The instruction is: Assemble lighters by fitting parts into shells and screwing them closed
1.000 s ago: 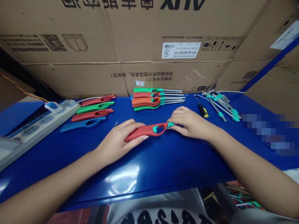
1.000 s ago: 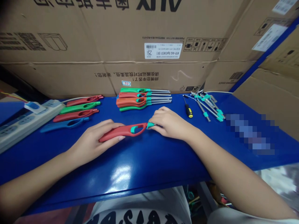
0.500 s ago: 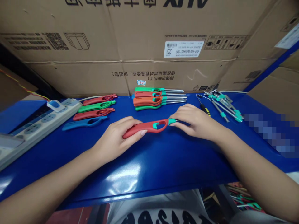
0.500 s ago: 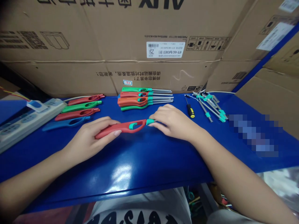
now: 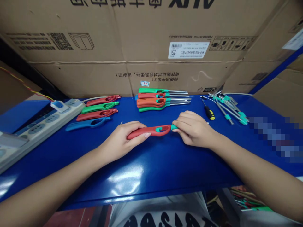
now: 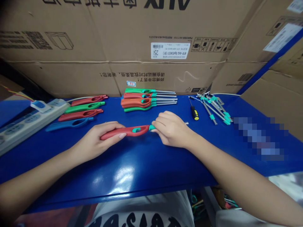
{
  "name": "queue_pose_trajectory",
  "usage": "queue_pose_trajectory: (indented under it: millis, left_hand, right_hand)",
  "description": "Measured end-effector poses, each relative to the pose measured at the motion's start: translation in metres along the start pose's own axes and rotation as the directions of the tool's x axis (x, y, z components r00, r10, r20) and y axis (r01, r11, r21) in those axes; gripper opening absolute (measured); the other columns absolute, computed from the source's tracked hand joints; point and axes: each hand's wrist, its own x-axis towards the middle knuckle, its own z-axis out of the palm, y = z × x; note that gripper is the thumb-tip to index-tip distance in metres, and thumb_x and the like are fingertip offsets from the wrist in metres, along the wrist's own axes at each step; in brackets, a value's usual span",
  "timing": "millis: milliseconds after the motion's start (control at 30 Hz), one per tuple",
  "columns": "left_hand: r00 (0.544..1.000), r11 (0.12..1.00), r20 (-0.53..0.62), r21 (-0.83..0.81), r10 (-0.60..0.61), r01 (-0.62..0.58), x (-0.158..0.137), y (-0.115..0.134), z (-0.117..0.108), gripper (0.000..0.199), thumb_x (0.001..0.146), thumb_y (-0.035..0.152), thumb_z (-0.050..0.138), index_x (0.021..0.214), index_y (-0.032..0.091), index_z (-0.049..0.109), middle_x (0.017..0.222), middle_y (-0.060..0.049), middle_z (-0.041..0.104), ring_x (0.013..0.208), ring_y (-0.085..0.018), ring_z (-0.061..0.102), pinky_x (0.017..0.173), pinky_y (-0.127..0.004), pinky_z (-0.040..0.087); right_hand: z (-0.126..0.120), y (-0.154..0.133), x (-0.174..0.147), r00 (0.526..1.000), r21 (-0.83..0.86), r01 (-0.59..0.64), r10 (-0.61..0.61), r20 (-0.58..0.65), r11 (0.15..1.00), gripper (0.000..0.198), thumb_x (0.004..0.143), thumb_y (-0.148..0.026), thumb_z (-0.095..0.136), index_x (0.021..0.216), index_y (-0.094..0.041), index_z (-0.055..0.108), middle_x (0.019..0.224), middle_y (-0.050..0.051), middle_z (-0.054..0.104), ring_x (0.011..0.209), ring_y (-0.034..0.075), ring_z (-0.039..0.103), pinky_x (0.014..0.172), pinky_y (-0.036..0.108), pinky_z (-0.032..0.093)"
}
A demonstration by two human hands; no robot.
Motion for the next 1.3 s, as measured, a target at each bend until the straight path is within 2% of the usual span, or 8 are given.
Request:
queue_pose_trajectory:
  millis: [400, 533, 733, 900, 1000, 1067, 1233, 1300]
  left_hand:
    - [0.998, 0.999, 0.048, -0.013, -0.038, 0.038, 0.003, -0.003, -0.004, 0.035, 0.098, 0.048, 0.055, 0.099, 0.018, 0.071, 0.087, -0.002, 0.07, 0.076, -0.017, 0.063, 0.07, -0.027, 0.047]
    - [0.998, 0.999, 0.068, 0.039, -0.01, 0.007, 0.003, -0.003, 0.003, 0.034, 0.1, 0.049, 0.053, 0.103, 0.019, 0.068, 0.093, -0.003, 0.071, 0.08, -0.018, 0.065, 0.073, -0.028, 0.049]
    - [0.982, 0.971, 0.186, 0.234, -0.006, -0.039, -0.003, 0.0, 0.019, 0.034, 0.104, 0.044, 0.046, 0.124, 0.021, 0.059, 0.114, -0.008, 0.063, 0.093, -0.023, 0.066, 0.083, -0.036, 0.052]
    - [0.986, 0.929, 0.166, 0.366, -0.012, -0.051, -0.008, -0.004, 0.02, 0.036, 0.103, 0.039, 0.049, 0.132, 0.02, 0.056, 0.122, -0.009, 0.059, 0.097, -0.025, 0.067, 0.084, -0.039, 0.055]
    - [0.992, 0.944, 0.127, 0.327, 0.007, -0.048, -0.009, -0.006, 0.019, 0.036, 0.102, 0.036, 0.051, 0.133, 0.019, 0.056, 0.123, -0.01, 0.059, 0.1, -0.024, 0.067, 0.09, -0.039, 0.055]
    - [0.994, 0.952, 0.106, 0.302, 0.008, -0.04, -0.01, -0.005, 0.019, 0.035, 0.101, 0.033, 0.052, 0.132, 0.019, 0.057, 0.122, -0.01, 0.06, 0.101, -0.024, 0.067, 0.092, -0.039, 0.056]
    - [0.997, 0.965, 0.079, 0.264, -0.015, -0.006, -0.01, 0.001, 0.02, 0.034, 0.099, 0.027, 0.053, 0.131, 0.016, 0.059, 0.122, -0.012, 0.062, 0.109, -0.026, 0.065, 0.097, -0.042, 0.056]
    - [0.997, 0.967, 0.08, 0.254, -0.012, -0.009, -0.01, 0.003, 0.022, 0.034, 0.099, 0.023, 0.053, 0.132, 0.015, 0.059, 0.122, -0.012, 0.062, 0.111, -0.026, 0.064, 0.1, -0.043, 0.055]
  right_hand:
    - [0.012, -0.005, -0.002, 0.998, 0.028, -0.001, 0.002, -0.065, 1.0, 0.018, 0.097, -0.018, 0.049, 0.094, -0.013, 0.066, 0.07, 0.008, 0.063, 0.069, 0.021, 0.049, 0.064, 0.034, 0.035]
    - [0.007, -0.001, 0.001, 0.996, 0.057, -0.042, 0.037, 0.087, 0.997, 0.022, 0.099, -0.023, 0.049, 0.092, -0.014, 0.067, 0.075, 0.01, 0.065, 0.073, 0.022, 0.052, 0.07, 0.034, 0.038]
    - [-0.008, 0.009, 0.005, 0.854, 0.179, -0.238, 0.118, 0.506, 0.955, 0.013, 0.094, -0.024, 0.058, 0.084, -0.018, 0.063, 0.078, 0.004, 0.063, 0.076, 0.018, 0.055, 0.073, 0.031, 0.039]
    - [-0.015, 0.03, -0.005, 0.81, 0.304, -0.391, 0.168, 0.562, 0.869, 0.023, 0.093, -0.041, 0.063, 0.087, -0.019, 0.065, 0.086, 0.004, 0.064, 0.077, 0.017, 0.058, 0.069, 0.028, 0.043]
    - [-0.02, 0.044, -0.013, 0.785, 0.131, -0.529, 0.426, 0.451, 0.838, 0.04, 0.089, -0.058, 0.063, 0.097, -0.019, 0.065, 0.097, 0.009, 0.068, 0.084, 0.022, 0.063, 0.075, 0.034, 0.049]
    - [-0.022, 0.054, -0.018, 0.679, -0.155, -0.662, 0.675, 0.291, 0.733, 0.044, 0.092, -0.058, 0.056, 0.103, -0.017, 0.065, 0.103, 0.015, 0.069, 0.088, 0.029, 0.066, 0.075, 0.041, 0.051]
    - [-0.028, 0.072, -0.027, 0.178, -0.548, -0.779, 0.946, 0.271, 0.304, 0.047, 0.089, -0.039, 0.06, 0.124, -0.008, 0.061, 0.114, 0.03, 0.068, 0.094, 0.042, 0.069, 0.07, 0.048, 0.052]
    - [-0.034, 0.074, -0.024, 0.126, -0.547, -0.795, 0.953, 0.276, 0.263, 0.047, 0.087, -0.034, 0.061, 0.128, -0.011, 0.06, 0.111, 0.026, 0.071, 0.097, 0.041, 0.07, 0.072, 0.046, 0.053]
